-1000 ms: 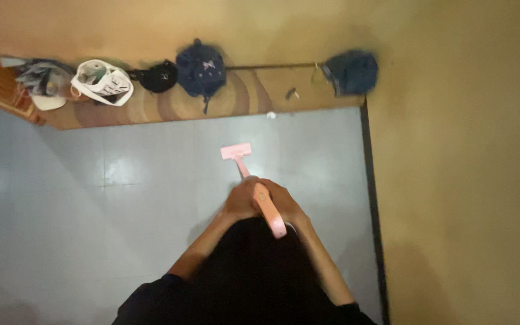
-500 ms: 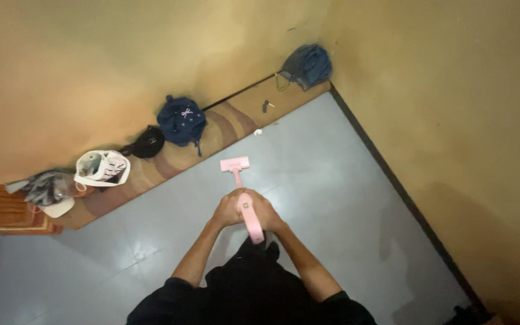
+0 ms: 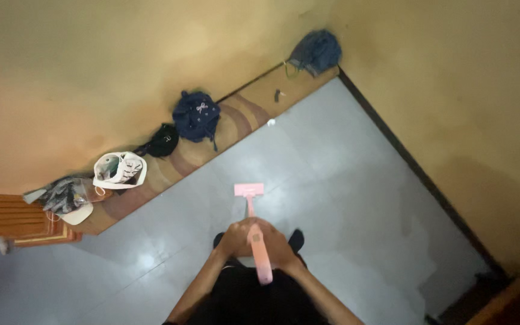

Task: The person cleans the floor by hand using a small pink broom to sweep debris into a pile.

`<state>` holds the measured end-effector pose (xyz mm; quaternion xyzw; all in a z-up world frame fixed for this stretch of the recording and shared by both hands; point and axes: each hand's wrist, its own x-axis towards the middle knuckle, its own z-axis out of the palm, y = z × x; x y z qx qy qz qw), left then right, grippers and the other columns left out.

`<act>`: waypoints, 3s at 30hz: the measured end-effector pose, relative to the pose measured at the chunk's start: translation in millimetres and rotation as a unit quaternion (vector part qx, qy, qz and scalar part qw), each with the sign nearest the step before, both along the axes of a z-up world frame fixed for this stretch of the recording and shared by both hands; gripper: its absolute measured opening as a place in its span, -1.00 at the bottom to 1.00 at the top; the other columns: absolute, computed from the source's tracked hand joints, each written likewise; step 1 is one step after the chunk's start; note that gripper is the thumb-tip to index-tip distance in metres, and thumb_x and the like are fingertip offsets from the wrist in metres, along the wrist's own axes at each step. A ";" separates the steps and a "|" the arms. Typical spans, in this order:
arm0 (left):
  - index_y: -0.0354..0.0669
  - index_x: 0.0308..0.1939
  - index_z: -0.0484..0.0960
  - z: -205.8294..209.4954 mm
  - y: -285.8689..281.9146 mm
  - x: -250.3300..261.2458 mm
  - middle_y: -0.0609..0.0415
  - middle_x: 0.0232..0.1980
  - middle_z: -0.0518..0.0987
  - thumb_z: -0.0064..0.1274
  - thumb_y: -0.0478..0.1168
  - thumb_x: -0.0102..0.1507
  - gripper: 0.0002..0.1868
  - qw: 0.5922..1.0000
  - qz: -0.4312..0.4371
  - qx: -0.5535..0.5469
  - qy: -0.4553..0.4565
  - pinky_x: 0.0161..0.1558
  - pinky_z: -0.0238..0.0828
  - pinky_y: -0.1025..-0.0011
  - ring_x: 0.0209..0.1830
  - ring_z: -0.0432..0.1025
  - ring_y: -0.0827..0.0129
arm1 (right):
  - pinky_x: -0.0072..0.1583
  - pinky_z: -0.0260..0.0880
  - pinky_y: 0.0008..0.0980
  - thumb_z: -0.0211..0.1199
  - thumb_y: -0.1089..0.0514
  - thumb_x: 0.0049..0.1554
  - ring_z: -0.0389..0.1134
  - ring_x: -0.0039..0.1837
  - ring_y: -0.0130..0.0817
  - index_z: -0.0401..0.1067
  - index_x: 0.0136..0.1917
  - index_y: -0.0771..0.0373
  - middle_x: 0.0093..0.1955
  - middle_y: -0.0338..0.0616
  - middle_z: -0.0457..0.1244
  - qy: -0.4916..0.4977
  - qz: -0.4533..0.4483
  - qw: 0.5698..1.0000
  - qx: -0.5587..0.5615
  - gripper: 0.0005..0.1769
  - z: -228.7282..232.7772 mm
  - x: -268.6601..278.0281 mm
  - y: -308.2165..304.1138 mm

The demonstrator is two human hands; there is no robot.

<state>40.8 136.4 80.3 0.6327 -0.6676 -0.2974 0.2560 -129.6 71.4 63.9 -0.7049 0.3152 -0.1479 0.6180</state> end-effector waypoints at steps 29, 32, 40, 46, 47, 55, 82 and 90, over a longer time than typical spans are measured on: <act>-0.27 -0.16 0.59 48.1 174.9 282.7 -0.21 -0.22 0.66 0.32 0.08 -0.11 -0.40 0.972 -0.196 0.080 -0.103 -0.22 0.56 0.06 -0.27 0.59 -0.11 | 0.08 0.50 -0.26 0.24 0.04 0.09 0.50 0.00 -0.14 0.32 0.39 0.19 -0.03 0.08 0.43 0.047 -0.301 0.940 0.151 -0.39 74.9 274.3 269.6; -0.25 -0.19 0.62 59.6 206.2 303.9 -0.22 -0.22 0.66 0.35 0.14 -0.12 -0.38 0.962 -0.246 0.091 -0.082 -0.16 0.56 0.04 -0.22 0.59 -0.10 | 0.11 0.47 -0.23 0.31 0.08 0.11 0.48 0.06 -0.20 0.32 0.34 0.23 0.02 0.09 0.40 0.040 -0.341 0.939 0.025 -0.44 66.2 300.9 319.9; -0.26 0.06 0.62 50.3 292.4 375.4 -0.23 0.02 0.65 0.31 0.07 -0.14 -0.25 0.955 -0.284 0.037 -0.075 -0.05 0.53 0.03 0.00 0.55 -0.10 | 0.10 0.48 -0.07 0.20 0.00 0.13 0.42 0.10 0.16 0.19 0.47 0.17 0.14 0.20 0.34 0.028 -0.317 0.931 0.181 -0.32 82.8 369.3 407.9; -0.37 0.20 0.52 32.9 316.8 428.0 -0.31 0.21 0.57 0.24 0.05 -0.04 -0.19 0.967 -0.241 0.013 -0.087 0.13 0.50 0.11 0.16 0.51 -0.08 | 0.20 0.38 0.10 0.28 -0.19 0.15 0.33 0.22 0.38 0.11 0.48 0.26 0.31 0.34 0.23 0.103 -0.274 0.954 -0.065 -0.18 105.0 410.4 417.2; -0.40 0.23 0.49 28.6 317.1 437.6 -0.33 0.24 0.56 0.22 0.05 0.01 -0.18 0.967 -0.239 -0.006 -0.089 0.17 0.51 0.13 0.18 0.51 -0.07 | 0.20 0.37 0.12 0.28 -0.22 0.14 0.31 0.22 0.39 0.09 0.50 0.25 0.32 0.36 0.21 0.125 -0.253 0.959 -0.039 -0.15 103.6 417.4 414.6; -0.38 0.22 0.46 5.4 279.7 485.6 -0.30 0.17 0.57 0.28 0.05 0.07 -0.23 0.973 -0.224 -0.041 0.039 0.23 0.48 0.16 0.18 0.49 -0.13 | 0.15 0.36 0.18 0.25 -0.19 0.11 0.31 0.20 0.41 0.06 0.51 0.20 0.36 0.34 0.21 0.120 -0.228 0.963 -0.079 -0.15 73.2 461.1 371.8; -0.22 0.22 0.51 12.4 142.6 510.9 -0.21 0.25 0.55 0.35 -0.02 -0.09 -0.18 0.817 -0.559 0.135 0.041 0.33 0.32 0.06 0.32 0.39 -0.13 | 0.23 0.40 -0.13 0.37 -0.25 0.05 0.39 0.24 -0.06 0.23 0.44 0.37 0.23 0.17 0.32 0.103 -0.663 0.740 0.035 -0.09 115.3 589.7 341.6; -0.26 0.18 0.51 -18.1 66.5 421.5 -0.22 0.20 0.57 0.36 0.02 -0.03 -0.23 0.849 -0.515 0.057 0.103 0.24 0.46 0.13 0.21 0.49 -0.09 | 0.36 0.31 -0.09 0.44 -0.13 0.06 0.33 0.35 0.06 0.30 0.44 0.33 0.33 0.19 0.30 0.128 -0.634 0.760 -0.066 -0.18 48.1 486.0 269.9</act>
